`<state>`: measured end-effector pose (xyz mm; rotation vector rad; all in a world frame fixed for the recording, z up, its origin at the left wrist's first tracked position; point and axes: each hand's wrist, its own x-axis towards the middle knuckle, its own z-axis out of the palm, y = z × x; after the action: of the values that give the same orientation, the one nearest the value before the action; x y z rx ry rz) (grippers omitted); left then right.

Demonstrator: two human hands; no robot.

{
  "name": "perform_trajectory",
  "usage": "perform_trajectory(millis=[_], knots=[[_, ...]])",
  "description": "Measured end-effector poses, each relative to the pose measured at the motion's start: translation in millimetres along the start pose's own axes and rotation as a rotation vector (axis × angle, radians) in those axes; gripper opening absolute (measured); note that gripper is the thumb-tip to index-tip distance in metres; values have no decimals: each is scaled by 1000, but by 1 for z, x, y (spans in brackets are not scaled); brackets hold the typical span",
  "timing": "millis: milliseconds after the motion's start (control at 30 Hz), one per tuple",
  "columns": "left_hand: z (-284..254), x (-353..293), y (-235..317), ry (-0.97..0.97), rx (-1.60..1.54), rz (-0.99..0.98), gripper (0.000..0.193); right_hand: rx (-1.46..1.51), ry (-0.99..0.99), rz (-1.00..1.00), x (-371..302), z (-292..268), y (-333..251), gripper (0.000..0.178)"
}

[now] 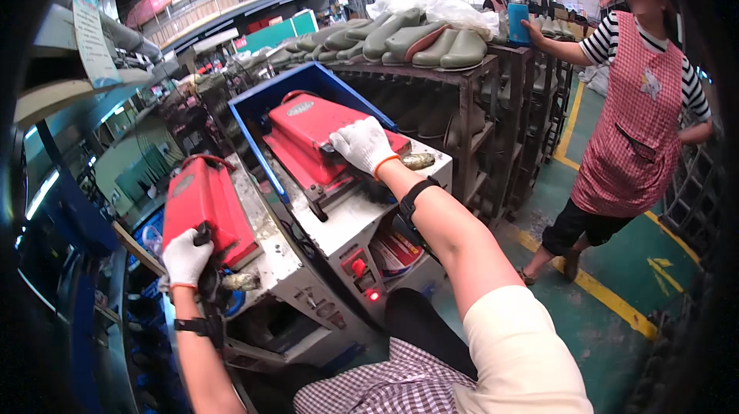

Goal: Operating a heat-press machine to bond shoe soles and uppers.

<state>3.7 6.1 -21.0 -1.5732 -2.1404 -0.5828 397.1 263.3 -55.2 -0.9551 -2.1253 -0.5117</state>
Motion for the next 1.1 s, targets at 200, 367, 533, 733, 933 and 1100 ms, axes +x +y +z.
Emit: perform_trajectory(millis=[200, 367, 533, 733, 933, 1100], knots=[[11, -13, -25, 55, 47, 16, 28, 49, 113, -45, 2, 6, -20, 35], [14, -13, -19, 39, 40, 29, 27, -102, 72, -96, -10, -10, -20, 23], [6, -17, -18, 49, -6, 23, 25, 18, 140, -42, -11, 6, -8, 28], [9, -10, -15, 41, 4, -3, 22, 98, 179, -1, -14, 18, 3, 31], [10, -9, -12, 30, 28, -45, 27, 132, 135, 3, -6, 15, -5, 30], [10, -8, -13, 68, 26, -23, 28, 143, 125, 62, -2, 1, -12, 33]])
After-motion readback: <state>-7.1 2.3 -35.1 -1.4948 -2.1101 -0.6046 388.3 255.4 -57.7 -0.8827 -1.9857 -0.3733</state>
